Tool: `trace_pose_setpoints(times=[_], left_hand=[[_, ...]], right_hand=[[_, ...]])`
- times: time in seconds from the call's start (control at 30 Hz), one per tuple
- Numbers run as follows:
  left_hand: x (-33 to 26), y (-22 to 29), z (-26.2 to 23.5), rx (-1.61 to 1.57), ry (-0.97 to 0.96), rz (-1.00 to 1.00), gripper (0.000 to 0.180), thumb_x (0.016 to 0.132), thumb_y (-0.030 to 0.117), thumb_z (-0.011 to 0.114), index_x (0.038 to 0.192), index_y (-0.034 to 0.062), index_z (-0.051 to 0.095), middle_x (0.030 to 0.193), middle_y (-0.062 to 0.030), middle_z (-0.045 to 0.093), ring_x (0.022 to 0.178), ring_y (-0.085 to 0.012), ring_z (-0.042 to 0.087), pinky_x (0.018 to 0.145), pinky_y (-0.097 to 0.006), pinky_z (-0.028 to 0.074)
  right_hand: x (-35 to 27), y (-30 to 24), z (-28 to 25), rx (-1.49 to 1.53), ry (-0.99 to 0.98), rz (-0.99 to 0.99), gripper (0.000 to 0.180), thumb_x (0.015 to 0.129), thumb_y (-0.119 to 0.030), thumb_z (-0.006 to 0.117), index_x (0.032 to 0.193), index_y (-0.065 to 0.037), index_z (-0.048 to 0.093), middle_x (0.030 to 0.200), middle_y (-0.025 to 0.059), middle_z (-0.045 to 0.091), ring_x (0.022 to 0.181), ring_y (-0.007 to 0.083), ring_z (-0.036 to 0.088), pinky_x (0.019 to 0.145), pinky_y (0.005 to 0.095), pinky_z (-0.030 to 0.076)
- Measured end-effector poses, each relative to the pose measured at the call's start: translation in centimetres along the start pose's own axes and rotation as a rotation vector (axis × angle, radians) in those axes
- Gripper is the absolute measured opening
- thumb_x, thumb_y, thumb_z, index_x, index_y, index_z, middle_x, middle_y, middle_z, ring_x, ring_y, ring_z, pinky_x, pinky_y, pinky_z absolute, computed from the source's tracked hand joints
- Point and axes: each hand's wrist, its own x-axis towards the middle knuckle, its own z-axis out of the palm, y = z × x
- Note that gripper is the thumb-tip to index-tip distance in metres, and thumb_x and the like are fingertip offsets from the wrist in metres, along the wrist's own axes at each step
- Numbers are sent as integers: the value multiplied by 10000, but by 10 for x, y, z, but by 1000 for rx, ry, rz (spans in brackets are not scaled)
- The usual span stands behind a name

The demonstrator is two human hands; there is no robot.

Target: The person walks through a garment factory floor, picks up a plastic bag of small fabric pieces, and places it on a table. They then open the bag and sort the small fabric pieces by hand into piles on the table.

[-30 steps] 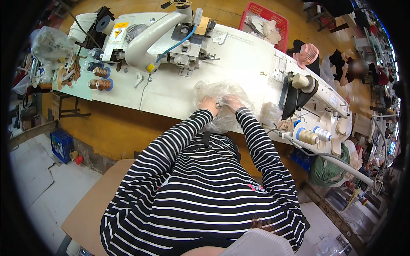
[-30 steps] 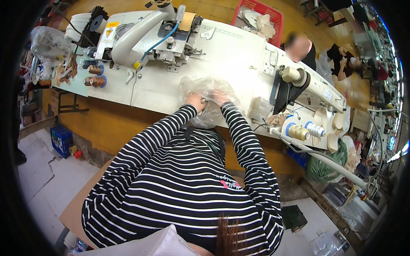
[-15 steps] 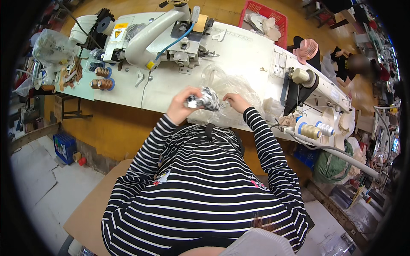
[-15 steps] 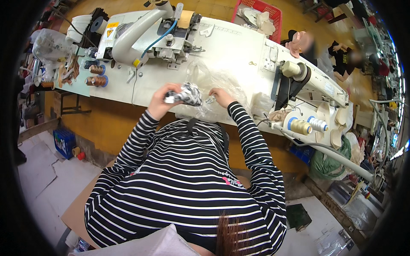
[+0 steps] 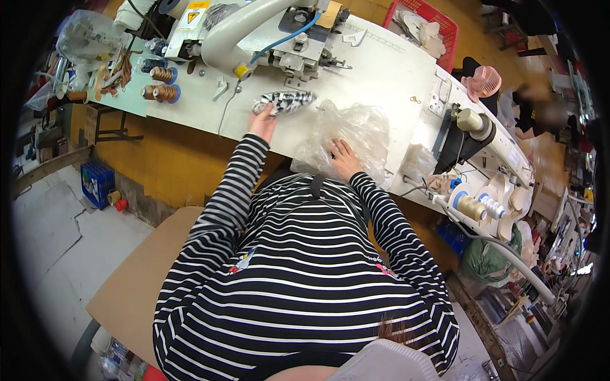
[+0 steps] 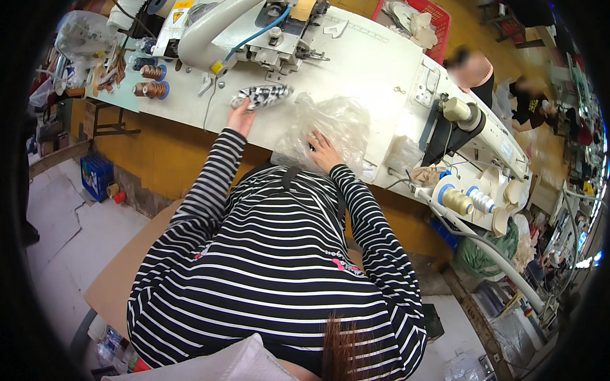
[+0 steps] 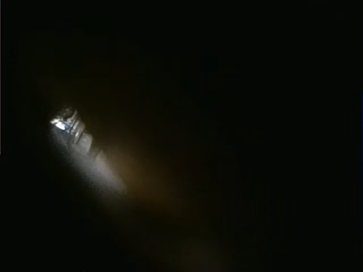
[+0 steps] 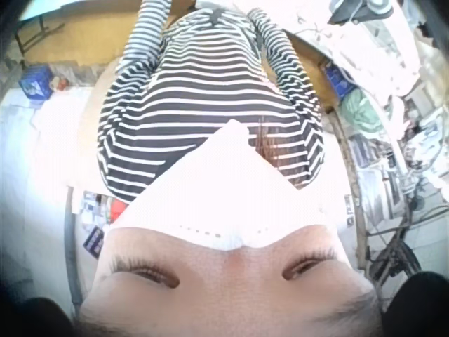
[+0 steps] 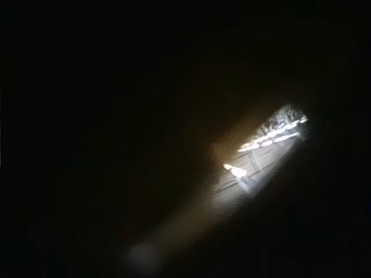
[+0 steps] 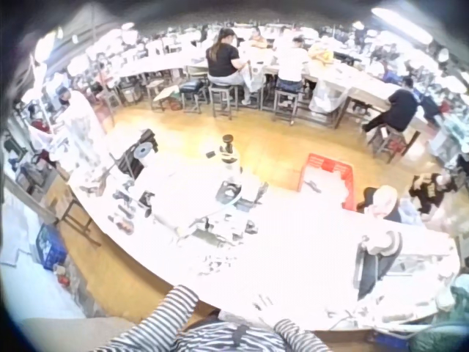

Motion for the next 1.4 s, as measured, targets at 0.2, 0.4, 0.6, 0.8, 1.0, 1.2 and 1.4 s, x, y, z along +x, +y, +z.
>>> trace_pose_setpoints(times=[0.2,0.4,0.6,0.8,1.0,1.2,1.4], left_hand=[[27,-36,-29,240,314,-6,509,706,53,726,1143,64,464,1053,-67,530,986,-209,525,831,-363,445],[-31,-43,11,1107,-9,877,421,711,15,644,1104,46,494,1086,-153,518,991,-326,489,899,-394,387],[-57,-87,52,1917,-852,708,299,832,299,564,1038,82,563,1271,-112,451,1262,-291,336,1055,-446,240],[-46,-67,21,2141,-864,436,236,766,313,623,849,92,612,1337,-79,387,1311,-279,251,1075,-507,149],[-61,-68,28,2186,-898,565,262,718,252,663,954,147,614,1370,-70,347,1321,-286,226,1083,-500,132],[-59,-70,31,2028,-912,610,362,729,210,644,1081,169,568,1319,-83,390,1305,-301,250,1069,-496,186],[-63,-58,18,1786,-869,620,360,725,101,620,1078,137,558,1270,-81,460,1239,-304,356,1034,-429,283]], right_hand=[[-3,8,13,265,364,22,169,716,-68,530,884,-53,537,1073,118,499,1038,303,455,875,381,418],[18,21,8,141,190,267,228,758,-95,505,982,-86,546,946,84,511,881,253,520,704,366,479],[19,29,0,538,246,391,241,810,-130,565,1019,-11,552,962,158,602,780,327,597,691,374,489],[-10,48,0,1174,295,1126,216,901,-211,529,1016,-35,578,799,37,575,626,120,510,569,263,440],[-22,20,-54,1992,216,890,99,918,-171,501,926,-74,488,685,-26,429,523,33,349,416,162,263],[32,-8,-108,2048,-26,490,124,929,-167,489,1006,-70,485,696,-41,433,509,17,344,407,149,259],[139,11,-74,2173,381,815,113,919,-163,499,980,-74,465,764,35,480,618,115,464,508,210,394]])
